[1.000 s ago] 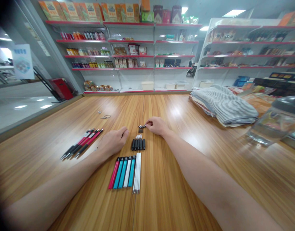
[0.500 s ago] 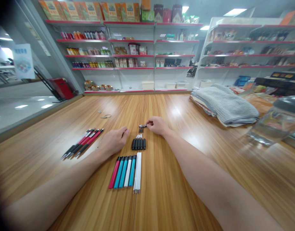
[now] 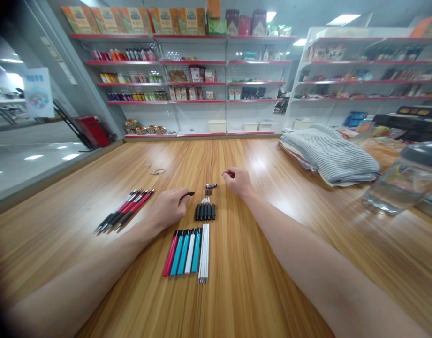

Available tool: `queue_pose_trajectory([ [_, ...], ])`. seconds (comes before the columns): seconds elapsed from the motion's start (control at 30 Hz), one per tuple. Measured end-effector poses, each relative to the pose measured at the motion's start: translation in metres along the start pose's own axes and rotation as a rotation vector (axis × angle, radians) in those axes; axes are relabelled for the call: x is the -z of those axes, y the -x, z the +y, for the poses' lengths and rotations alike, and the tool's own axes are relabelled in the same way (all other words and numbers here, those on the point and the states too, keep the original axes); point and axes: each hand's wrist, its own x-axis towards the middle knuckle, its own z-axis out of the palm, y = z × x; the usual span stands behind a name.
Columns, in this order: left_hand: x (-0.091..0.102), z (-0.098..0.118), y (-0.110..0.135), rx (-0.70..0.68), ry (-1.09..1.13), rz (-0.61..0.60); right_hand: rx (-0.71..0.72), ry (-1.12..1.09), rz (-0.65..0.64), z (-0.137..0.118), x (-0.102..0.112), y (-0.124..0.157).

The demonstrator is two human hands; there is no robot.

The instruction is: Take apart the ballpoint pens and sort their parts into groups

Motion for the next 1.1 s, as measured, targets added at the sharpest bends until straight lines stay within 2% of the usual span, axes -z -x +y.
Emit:
queue_pose_trajectory([
  [0.07,0.001,0.001,0.002,-0.048,0.055,0.048,-0.097,-0.064,0.017,-0.001,0.006,0.004],
  [0.13,0.001,0.002,0.002,-0.091,0.085,0.094,-0.131,-0.129,-0.035,-0.007,0.012,0.015],
  [0.23,-0.002,0.002,0.003,-0.212,0.103,0.134,-0.066,-0.208,-0.155,-0.023,0.020,0.041],
  [0.4,-0.012,0.007,0.004,-0.426,0.110,0.116,0.095,-0.140,-0.307,-0.059,0.018,0.076],
  [0.6,-0.013,0.008,0.004,-0.374,0.074,0.115,0.165,-0.090,-0.240,-0.073,0.009,0.073],
  [0.9,-0.010,0.004,0.005,-0.340,0.042,0.122,0.056,-0.108,-0.165,-0.066,0.011,0.071],
  [1.1,-0.006,0.005,0.005,-0.287,0.035,0.113,0.059,-0.237,-0.115,-0.069,0.011,0.072],
])
